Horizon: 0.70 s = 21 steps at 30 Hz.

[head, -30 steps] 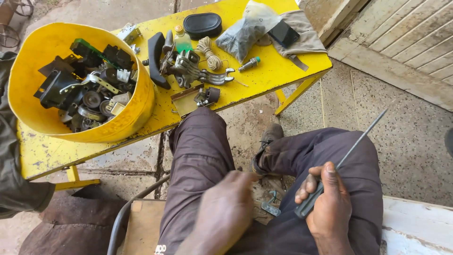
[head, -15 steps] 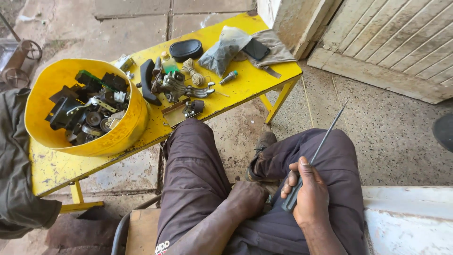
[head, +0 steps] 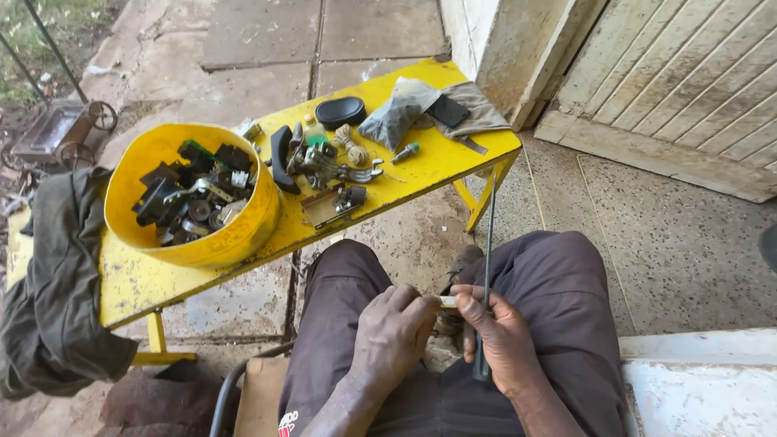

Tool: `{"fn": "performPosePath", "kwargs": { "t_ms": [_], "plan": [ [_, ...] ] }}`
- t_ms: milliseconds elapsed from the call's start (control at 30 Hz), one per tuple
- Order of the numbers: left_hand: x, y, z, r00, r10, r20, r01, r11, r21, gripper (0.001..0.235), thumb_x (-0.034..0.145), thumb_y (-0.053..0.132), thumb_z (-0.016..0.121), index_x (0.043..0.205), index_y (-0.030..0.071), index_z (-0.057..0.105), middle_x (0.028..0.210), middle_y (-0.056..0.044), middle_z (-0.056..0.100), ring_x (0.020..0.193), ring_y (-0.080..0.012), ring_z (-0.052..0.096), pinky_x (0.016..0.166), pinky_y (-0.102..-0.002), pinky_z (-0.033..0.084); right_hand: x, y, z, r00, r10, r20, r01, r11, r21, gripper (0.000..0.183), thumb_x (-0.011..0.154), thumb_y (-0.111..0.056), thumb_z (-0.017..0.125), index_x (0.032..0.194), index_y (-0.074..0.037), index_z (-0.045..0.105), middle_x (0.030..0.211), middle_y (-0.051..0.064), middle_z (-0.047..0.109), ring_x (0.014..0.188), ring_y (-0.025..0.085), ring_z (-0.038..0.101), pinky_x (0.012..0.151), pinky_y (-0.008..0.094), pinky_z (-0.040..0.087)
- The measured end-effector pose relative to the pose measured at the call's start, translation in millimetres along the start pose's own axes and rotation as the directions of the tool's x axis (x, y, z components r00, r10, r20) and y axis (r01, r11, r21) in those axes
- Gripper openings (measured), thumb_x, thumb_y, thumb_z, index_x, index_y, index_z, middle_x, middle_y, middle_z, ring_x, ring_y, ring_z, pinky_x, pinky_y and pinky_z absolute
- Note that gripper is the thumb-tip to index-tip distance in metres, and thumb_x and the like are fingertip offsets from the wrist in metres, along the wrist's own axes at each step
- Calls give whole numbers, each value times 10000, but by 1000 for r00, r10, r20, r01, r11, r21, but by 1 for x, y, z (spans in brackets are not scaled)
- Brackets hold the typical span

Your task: Repairing and disassembling small mechanical lock components on a workbench using a small tool.

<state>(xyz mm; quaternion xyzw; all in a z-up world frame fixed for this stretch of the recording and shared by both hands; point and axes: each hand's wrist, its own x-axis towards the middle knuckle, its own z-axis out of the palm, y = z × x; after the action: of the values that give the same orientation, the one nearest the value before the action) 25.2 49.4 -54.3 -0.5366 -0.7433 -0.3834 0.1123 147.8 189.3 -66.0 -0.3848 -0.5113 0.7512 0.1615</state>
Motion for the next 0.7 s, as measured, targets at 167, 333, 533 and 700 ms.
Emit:
{"fn": "performPosePath", "kwargs": {
  "t_ms": [167, 333, 533, 700],
  "plan": [
    [-15, 0, 3, 999, -30, -15, 30, 999, -38, 118, 1054, 257, 697, 1098, 148, 707, 876, -38, 586, 732, -234, 597, 611, -385, 519, -5, 7, -6, 999, -39, 37, 37, 998, 45, 346, 910, -106, 760, 1220, 49, 755, 593, 97, 561, 401, 163, 503, 342, 317, 436],
    [-29, -1, 14, 794, -545, 270, 588, 573, -571, 452, 854, 261, 915, 1273, 157, 783, 902, 44, 763, 771, -56, 672, 712, -253, 590, -13, 3, -8, 1000, 11, 20, -10, 999, -40, 330, 939, -112, 751, 1232, 39, 768, 690, 146, 607, 439, 210, 525, 407, 367, 482],
    [-34, -8, 18, 813, -422, 402, 520, 215, -827, 363, 886, 165, 868, 1220, 86, 749, 977, -32, 795, 901, -136, 780, 858, -303, 682, -14, 17, -10, 998, -8, 68, 11, 999, -43, 287, 935, -124, 750, 1153, 63, 747, 687, 132, 667, 381, 179, 503, 355, 314, 438],
    [-37, -15, 8, 779, -373, 503, 573, 100, -813, 418, 923, 178, 825, 1299, 61, 684, 918, -68, 794, 854, -163, 788, 838, -306, 667, -22, 11, 0, 993, 61, 103, -54, 996, -67, 317, 936, -116, 727, 1209, 44, 715, 790, 256, 741, 371, 194, 492, 344, 329, 434]
  ]
}}
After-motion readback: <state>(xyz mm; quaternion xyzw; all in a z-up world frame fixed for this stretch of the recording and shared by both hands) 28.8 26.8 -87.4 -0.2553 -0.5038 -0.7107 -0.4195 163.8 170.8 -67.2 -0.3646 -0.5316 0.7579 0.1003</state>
